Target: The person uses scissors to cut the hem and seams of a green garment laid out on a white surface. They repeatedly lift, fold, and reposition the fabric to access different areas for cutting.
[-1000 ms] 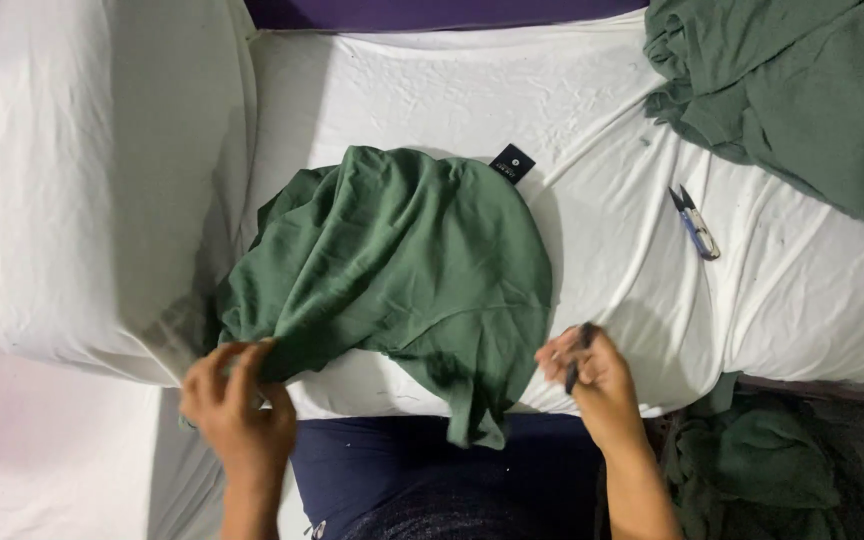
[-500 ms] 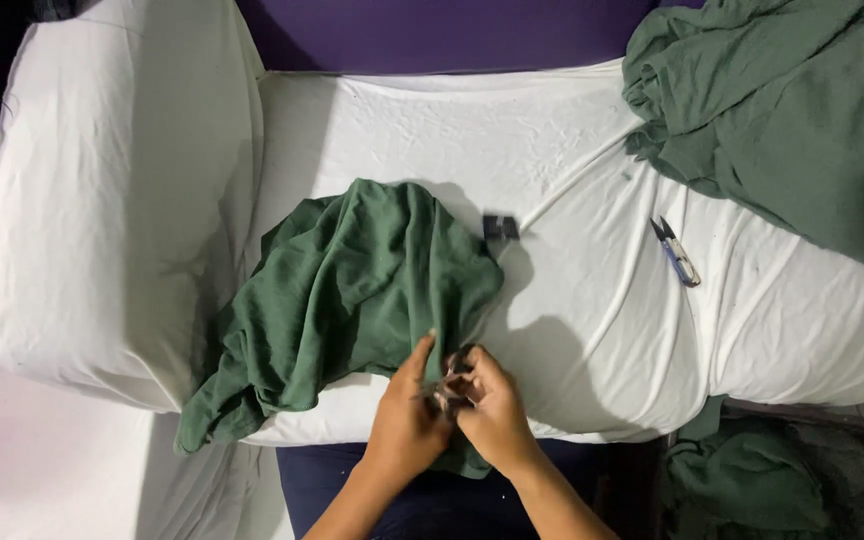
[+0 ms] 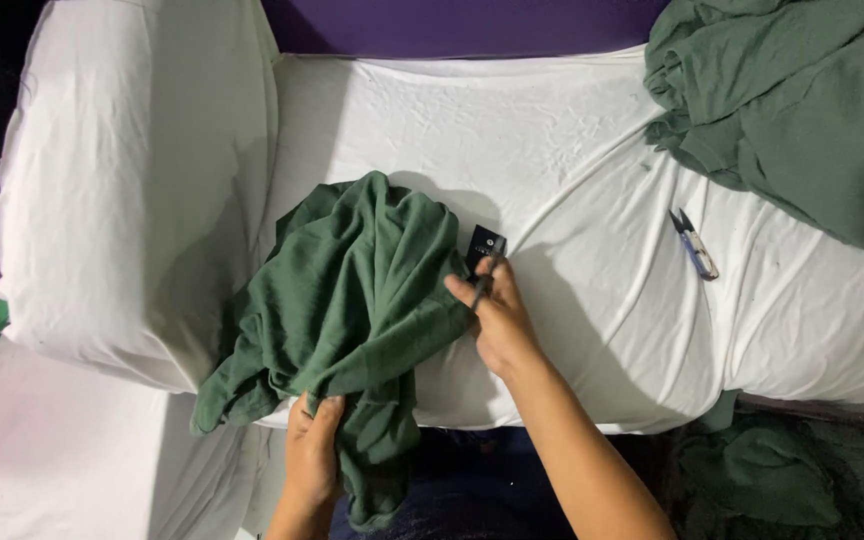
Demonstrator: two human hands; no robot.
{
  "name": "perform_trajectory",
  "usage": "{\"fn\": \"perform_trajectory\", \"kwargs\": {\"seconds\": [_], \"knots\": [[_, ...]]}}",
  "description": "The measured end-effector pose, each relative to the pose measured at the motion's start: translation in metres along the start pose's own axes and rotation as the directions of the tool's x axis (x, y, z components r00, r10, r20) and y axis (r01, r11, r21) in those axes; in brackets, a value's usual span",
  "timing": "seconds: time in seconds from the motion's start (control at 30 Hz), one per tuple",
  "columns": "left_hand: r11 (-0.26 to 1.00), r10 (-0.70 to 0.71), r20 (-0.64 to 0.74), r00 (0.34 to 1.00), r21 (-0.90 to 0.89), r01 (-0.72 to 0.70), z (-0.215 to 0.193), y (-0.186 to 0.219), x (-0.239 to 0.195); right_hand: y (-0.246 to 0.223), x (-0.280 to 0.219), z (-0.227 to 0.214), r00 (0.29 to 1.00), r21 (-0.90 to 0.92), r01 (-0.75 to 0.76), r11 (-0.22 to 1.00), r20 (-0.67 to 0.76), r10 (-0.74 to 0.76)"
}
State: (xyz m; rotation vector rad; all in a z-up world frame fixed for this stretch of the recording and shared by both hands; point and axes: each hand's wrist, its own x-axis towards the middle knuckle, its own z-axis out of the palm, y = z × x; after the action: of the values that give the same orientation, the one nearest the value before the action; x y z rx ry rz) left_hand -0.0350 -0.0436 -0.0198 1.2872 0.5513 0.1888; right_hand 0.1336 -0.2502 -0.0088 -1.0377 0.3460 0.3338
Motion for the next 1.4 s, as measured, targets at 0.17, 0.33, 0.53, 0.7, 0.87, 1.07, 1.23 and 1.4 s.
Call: {"fn": "perform_trajectory", "kwargs": {"seconds": [0.17,0.33,0.53,0.7,0.87,1.07,1.23,1.4], "knots": [[0.972,0.004,0.159,0.987,0.230,-0.041,0.000,0.039,0.021,-0.007,0.049,0.019,0.974,-0.093,0.115,0.989,-0.186,-0.131],[0.778,0.260,0.291,0.921,0.501,-0.378,0.040,0.094,0.044,-0.142,0.036,0.024,0.817,-0.223,0.504,0.834,-0.188,-0.545],[0.559,0.617,0.395,0.681,0.389,-0.732,0.079,0.141,0.037,-0.232,-0.031,-0.003,0.390,-0.227,0.911,0.345,0.198,-0.899],[0.772,0.388,0.334,0.859,0.392,-0.501,0.055,0.105,0.053,-0.170,-0.029,-0.057,0.700,-0.468,0.641,0.609,0.029,-0.714],[0.824,0.024,0.178,0.984,0.554,-0.120,0.004,0.046,0.074,-0.093,-0.030,-0.092,0.907,-0.388,0.280,0.878,-0.193,-0.374],[0.775,0.049,0.093,0.994,0.625,-0.097,-0.023,0.017,0.083,-0.053,-0.060,-0.106,0.734,-0.781,0.324,0.534,-0.149,-0.663],[0.602,0.269,0.096,0.958,0.760,-0.245,0.025,0.070,0.051,-0.046,-0.089,-0.107,0.802,-0.749,0.343,0.567,-0.080,-0.592],[0.238,0.659,0.321,0.681,0.769,-0.593,0.039,0.071,0.044,-0.039,-0.106,-0.099,0.895,-0.598,0.298,0.744,-0.095,-0.435]]}}
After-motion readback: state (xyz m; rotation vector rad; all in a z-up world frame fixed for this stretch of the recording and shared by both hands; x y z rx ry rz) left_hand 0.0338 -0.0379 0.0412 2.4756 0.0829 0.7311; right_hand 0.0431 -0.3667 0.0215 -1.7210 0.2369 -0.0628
